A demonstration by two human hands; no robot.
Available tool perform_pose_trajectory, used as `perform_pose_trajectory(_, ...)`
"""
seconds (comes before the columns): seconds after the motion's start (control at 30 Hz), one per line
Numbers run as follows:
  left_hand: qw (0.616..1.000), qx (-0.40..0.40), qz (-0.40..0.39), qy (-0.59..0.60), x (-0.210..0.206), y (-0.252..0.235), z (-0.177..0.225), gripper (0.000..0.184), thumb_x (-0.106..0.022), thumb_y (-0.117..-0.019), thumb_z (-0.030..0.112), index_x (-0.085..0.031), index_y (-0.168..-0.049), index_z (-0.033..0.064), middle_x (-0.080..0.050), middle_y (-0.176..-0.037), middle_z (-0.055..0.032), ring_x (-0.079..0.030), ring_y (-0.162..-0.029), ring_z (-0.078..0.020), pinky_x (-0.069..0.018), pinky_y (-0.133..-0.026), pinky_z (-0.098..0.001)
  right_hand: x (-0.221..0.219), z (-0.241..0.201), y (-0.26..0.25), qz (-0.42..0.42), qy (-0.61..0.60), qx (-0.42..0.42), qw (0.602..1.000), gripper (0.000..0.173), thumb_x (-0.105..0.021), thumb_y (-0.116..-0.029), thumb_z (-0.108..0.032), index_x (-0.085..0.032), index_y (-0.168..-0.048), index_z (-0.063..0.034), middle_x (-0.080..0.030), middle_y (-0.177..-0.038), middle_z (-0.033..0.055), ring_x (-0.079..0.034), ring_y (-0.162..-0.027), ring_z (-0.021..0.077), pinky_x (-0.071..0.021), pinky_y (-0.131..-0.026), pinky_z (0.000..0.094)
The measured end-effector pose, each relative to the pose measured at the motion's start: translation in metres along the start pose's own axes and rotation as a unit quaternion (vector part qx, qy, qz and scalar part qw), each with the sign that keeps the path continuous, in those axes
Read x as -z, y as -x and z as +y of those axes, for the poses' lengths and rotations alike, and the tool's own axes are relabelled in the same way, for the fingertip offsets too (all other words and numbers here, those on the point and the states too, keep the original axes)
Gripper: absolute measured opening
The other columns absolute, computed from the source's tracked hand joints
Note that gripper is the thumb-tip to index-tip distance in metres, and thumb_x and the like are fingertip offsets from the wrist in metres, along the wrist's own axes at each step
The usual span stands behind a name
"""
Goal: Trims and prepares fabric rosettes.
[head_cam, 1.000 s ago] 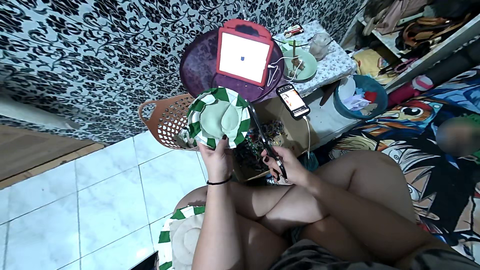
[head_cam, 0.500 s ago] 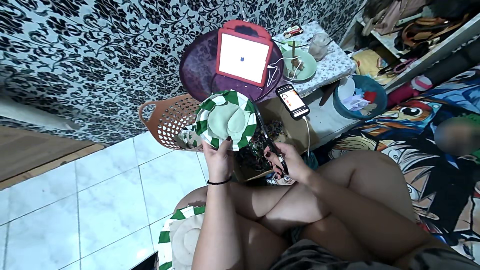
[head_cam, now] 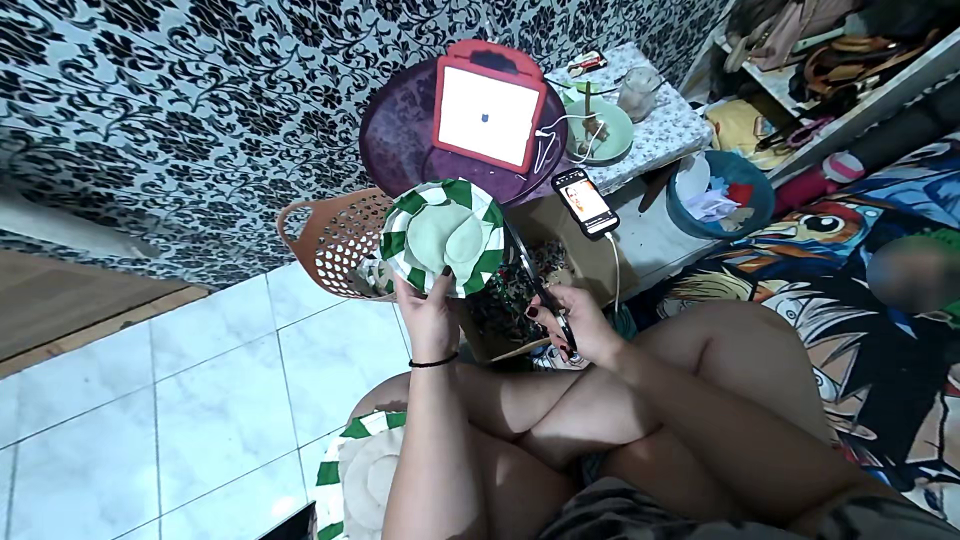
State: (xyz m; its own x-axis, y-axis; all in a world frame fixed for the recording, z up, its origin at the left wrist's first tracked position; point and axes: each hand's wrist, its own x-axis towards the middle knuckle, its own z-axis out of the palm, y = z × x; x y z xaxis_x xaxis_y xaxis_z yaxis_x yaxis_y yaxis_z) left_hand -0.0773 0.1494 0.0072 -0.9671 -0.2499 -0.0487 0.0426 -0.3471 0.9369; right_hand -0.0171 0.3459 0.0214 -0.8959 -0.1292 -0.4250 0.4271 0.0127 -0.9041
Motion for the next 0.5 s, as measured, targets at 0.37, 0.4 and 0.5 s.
perform_pose_trajectory(0.37,0.998,-0.027,0.048,0.019,0.0042,-0.0062,0.0014,0.046,-0.047,-0.1071,0.007,-0.034,-0.151,0.0116,-0.061,-0.128,-0.0081,-0.067,-0.11,-0.019,-0.0594,-0.091,-0.0412,0.0057,0.0058,-0.0043,-0.075,0.032,0.016,0.997,0.042,-0.064,-0.1006,-0.03,-0.056,-0.128,0.0004,-0.057,-0.086,0.004,-0.055,-0.061,0.0066,-0.0528,-0.059,0.0227)
perform_pose_trajectory(0.4,0.998,-0.03,0.05,0.016,0.0043,-0.0061,0.0014,0.046,-0.047,-0.1071,0.007,-0.034,-0.151,0.0111,-0.062,-0.127,-0.0077,-0.067,-0.109,-0.0181,-0.0595,-0.091,-0.0402,0.0058,0.0053,-0.0043,-0.077,0.037,0.019,0.996,0.042,-0.065,-0.1001,-0.03,-0.056,-0.128,0.0004,-0.057,-0.085,0.0036,-0.056,-0.061,0.0063,-0.0528,-0.059,0.0223)
perform_pose_trajectory(0.5,0.998,-0.032,0.049,0.014,0.0049,-0.0061,0.001,0.044,-0.047,-0.1073,0.008,-0.035,-0.15,0.0098,-0.062,-0.126,-0.0074,-0.067,-0.108,-0.0169,-0.0591,-0.091,-0.0384,0.0063,0.0059,-0.0042,-0.077,0.042,0.023,0.996,0.042,-0.066,-0.0995,-0.031,-0.057,-0.127,0.0005,-0.057,-0.083,0.0023,-0.055,-0.06,0.0053,-0.0524,-0.058,0.0213)
